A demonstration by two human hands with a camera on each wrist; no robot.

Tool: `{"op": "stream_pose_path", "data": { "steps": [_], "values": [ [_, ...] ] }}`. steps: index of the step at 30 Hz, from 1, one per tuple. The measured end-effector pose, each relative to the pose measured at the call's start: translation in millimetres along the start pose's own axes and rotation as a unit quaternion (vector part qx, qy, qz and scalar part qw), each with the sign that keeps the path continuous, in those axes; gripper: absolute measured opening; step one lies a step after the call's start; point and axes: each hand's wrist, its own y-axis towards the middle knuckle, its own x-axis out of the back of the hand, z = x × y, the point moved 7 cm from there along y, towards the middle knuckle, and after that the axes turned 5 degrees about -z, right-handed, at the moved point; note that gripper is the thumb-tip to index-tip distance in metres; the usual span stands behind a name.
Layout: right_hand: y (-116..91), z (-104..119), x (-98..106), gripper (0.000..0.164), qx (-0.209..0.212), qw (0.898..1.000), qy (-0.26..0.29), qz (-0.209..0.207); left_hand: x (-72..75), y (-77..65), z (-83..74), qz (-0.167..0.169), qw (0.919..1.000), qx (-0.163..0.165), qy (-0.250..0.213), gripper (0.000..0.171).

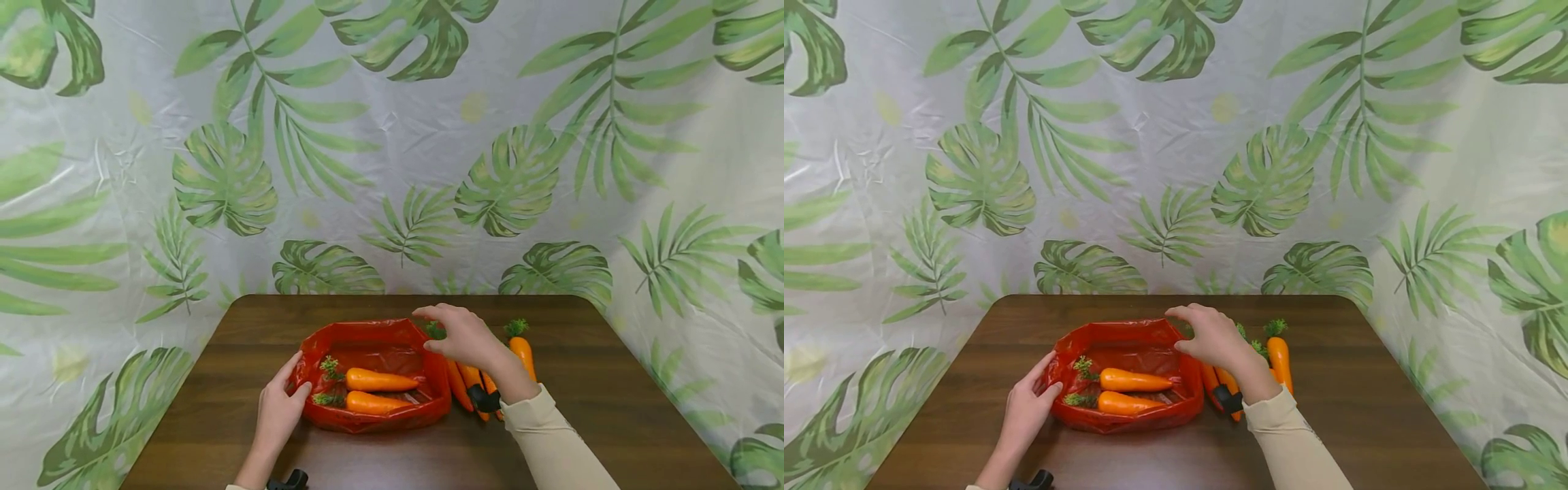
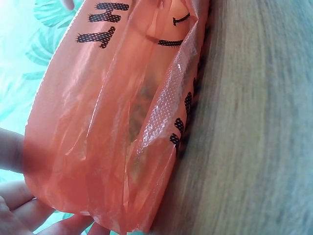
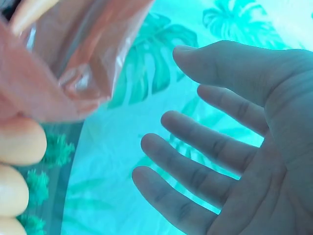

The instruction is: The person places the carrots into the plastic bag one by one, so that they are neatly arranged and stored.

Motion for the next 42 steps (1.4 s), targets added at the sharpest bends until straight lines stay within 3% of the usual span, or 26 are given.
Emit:
{"op": "stream_pose_path", "data": {
  "steps": [21, 33, 42],
  "values": [
    [-42, -92, 41, 0.062, -0.059, 0.995, 0.021, -0.071, 0.3, 0.6, 4.7, -0.009, 0.9999, 0.003, 0.002, 0.058],
    [-67, -146, 46, 0.057, -0.106, 0.989, 0.037, -0.100, 0.2, -0.3, 7.6, -0.012, 0.9999, 0.010, 0.004, 0.057],
    [-75, -177, 37, 0.057, -0.138, 0.986, 0.035, -0.084, 0.1, 1.0, 8.5, -0.014, 0.9998, 0.010, 0.002, 0.057]
  ]
}}
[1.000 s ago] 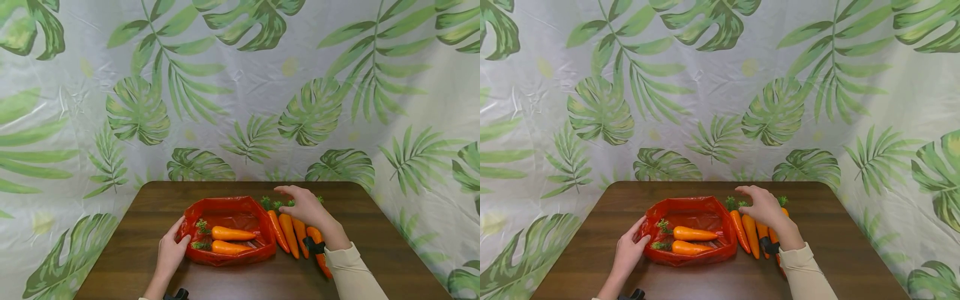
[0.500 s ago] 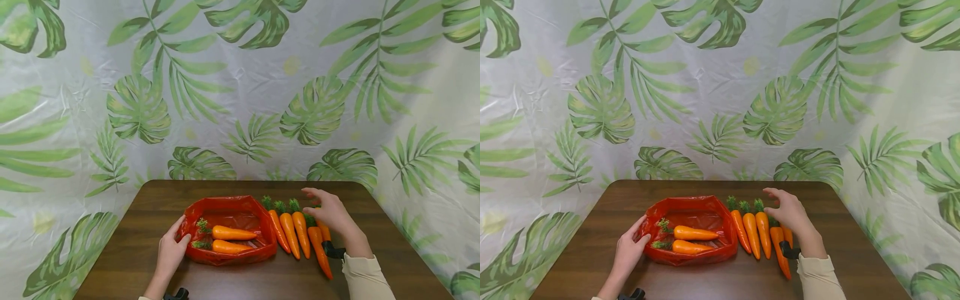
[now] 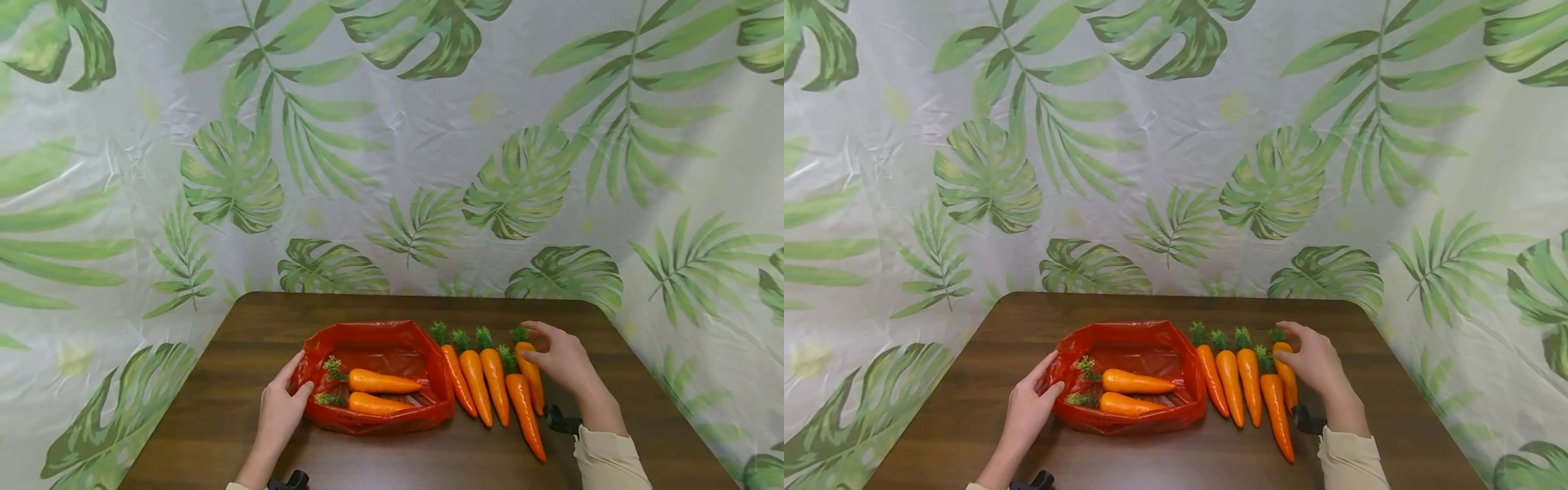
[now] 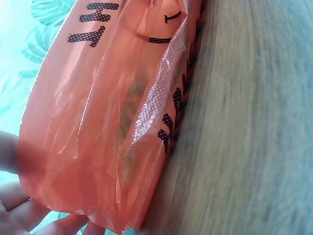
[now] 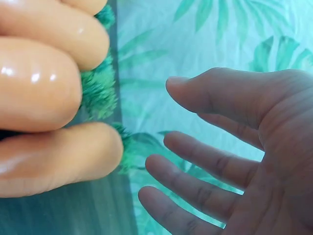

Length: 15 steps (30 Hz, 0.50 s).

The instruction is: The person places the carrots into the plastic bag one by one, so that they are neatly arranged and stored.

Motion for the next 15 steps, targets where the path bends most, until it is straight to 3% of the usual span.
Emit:
{"op": "stream_pose_path", "data": {
  "steps": [15],
  "values": [
    [-1, -36, -16, 0.056, -0.030, 0.999, -0.019, 0.001, 1.7, 0.1, -3.4, -0.008, 0.9999, -0.005, -0.006, 0.057]
  ]
}}
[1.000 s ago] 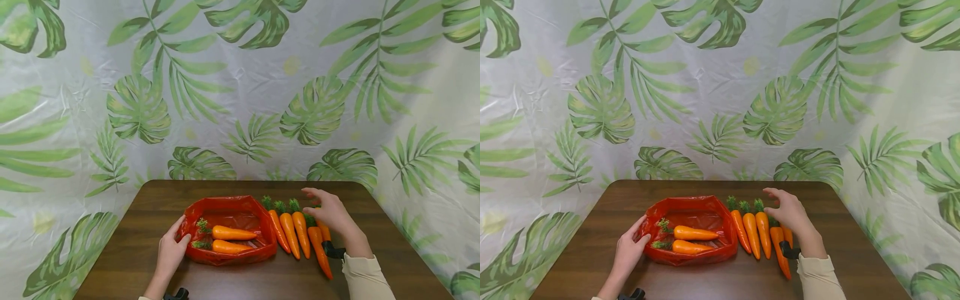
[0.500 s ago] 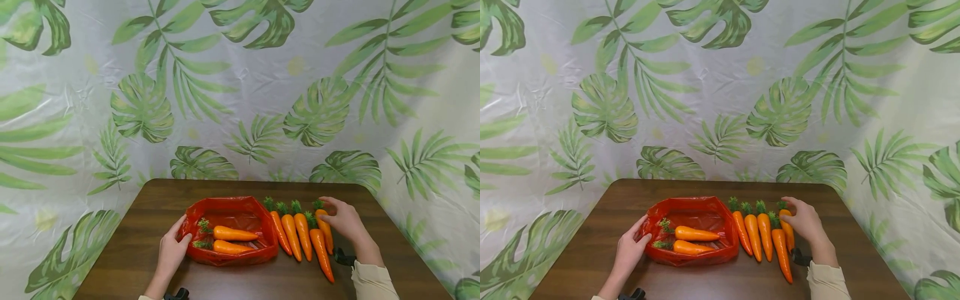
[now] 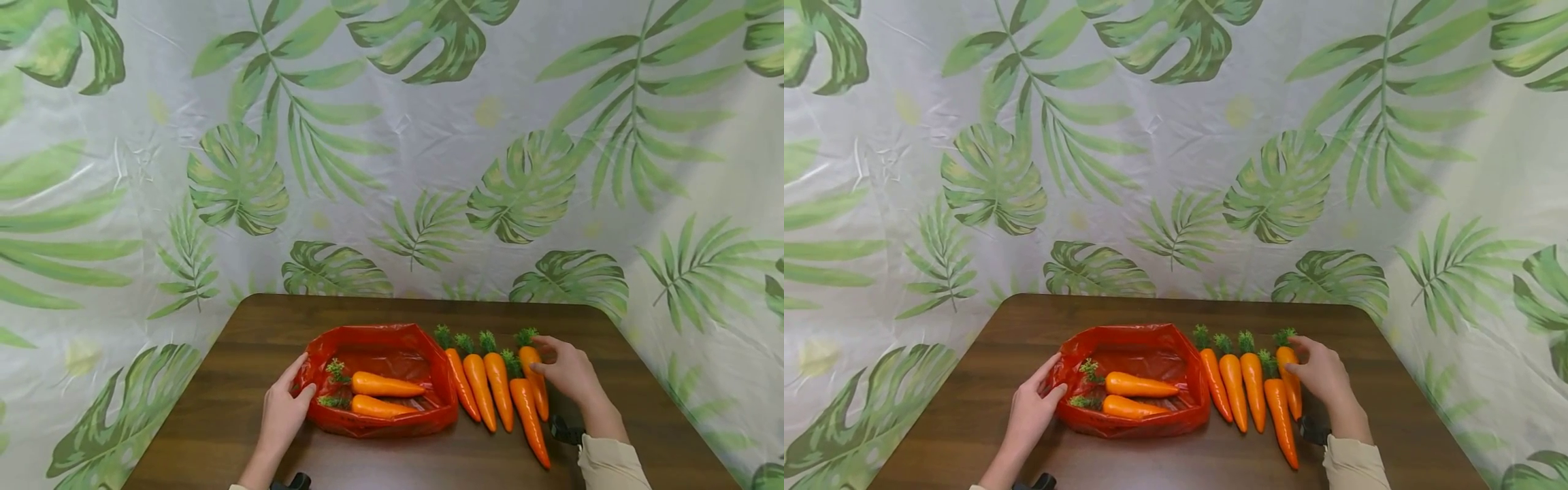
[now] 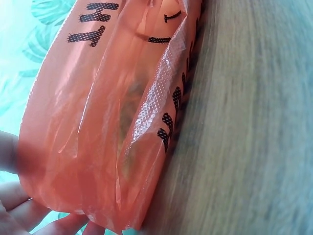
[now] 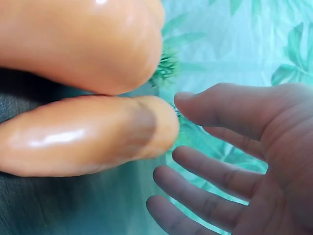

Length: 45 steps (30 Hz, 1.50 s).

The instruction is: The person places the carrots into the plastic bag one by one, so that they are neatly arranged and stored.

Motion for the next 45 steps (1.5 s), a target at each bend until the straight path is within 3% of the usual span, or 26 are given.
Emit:
{"op": "stream_pose_path", "data": {
  "steps": [28, 45],
  "values": [
    [8, -23, -16, 0.070, -0.036, 0.999, -0.016, 0.029, 0.1, 1.6, 0.9, -0.004, 1.0000, 0.000, -0.003, 0.058],
    [5, -17, -2, 0.065, -0.036, 0.999, -0.019, 0.004, -0.4, 1.3, 0.4, 0.001, 1.0000, 0.003, 0.000, 0.058]
  ]
}}
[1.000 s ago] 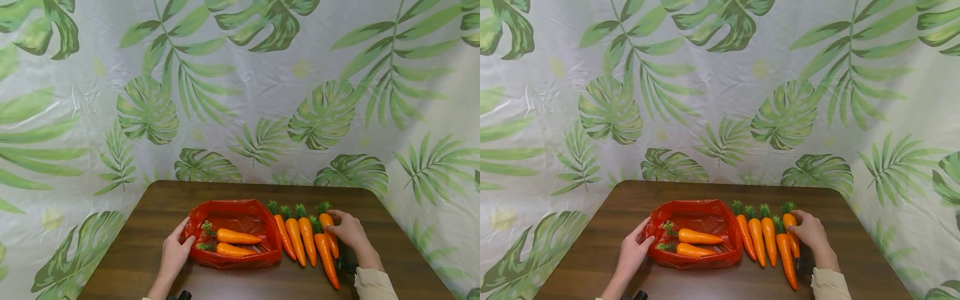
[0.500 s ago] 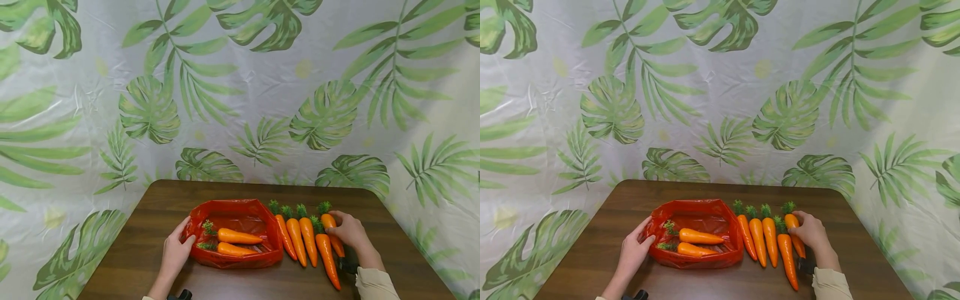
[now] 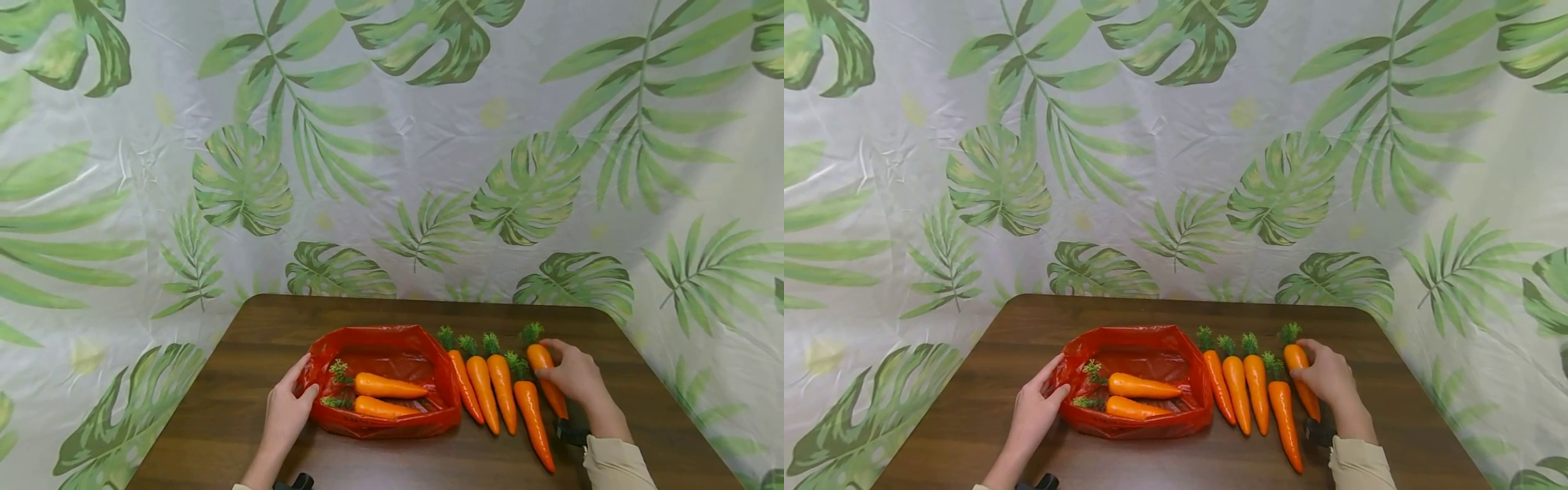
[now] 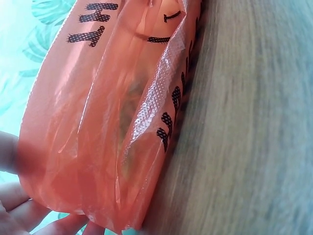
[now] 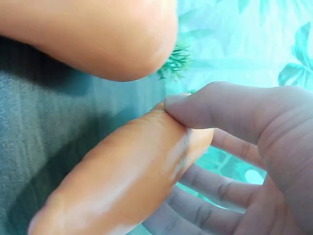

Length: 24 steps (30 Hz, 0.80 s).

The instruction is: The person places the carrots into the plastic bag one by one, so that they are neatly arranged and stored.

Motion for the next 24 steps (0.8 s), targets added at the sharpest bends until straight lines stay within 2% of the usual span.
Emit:
{"op": "stream_pose_path", "data": {
  "steps": [10, 15, 24],
  "values": [
    [-3, 18, 15, 0.066, 0.019, 1.000, 0.007, -0.017, -0.4, -1.3, -0.6, -0.002, 1.0000, 0.003, -0.003, 0.057],
    [-7, 30, 22, 0.066, 0.028, 0.999, 0.001, -0.027, 0.2, -0.3, -1.6, -0.009, 0.9999, -0.008, 0.000, 0.056],
    [-12, 54, 27, 0.065, 0.033, 0.999, 0.014, -0.035, 2.1, -1.3, -3.4, -0.006, 1.0000, -0.007, -0.003, 0.057]
  ]
}}
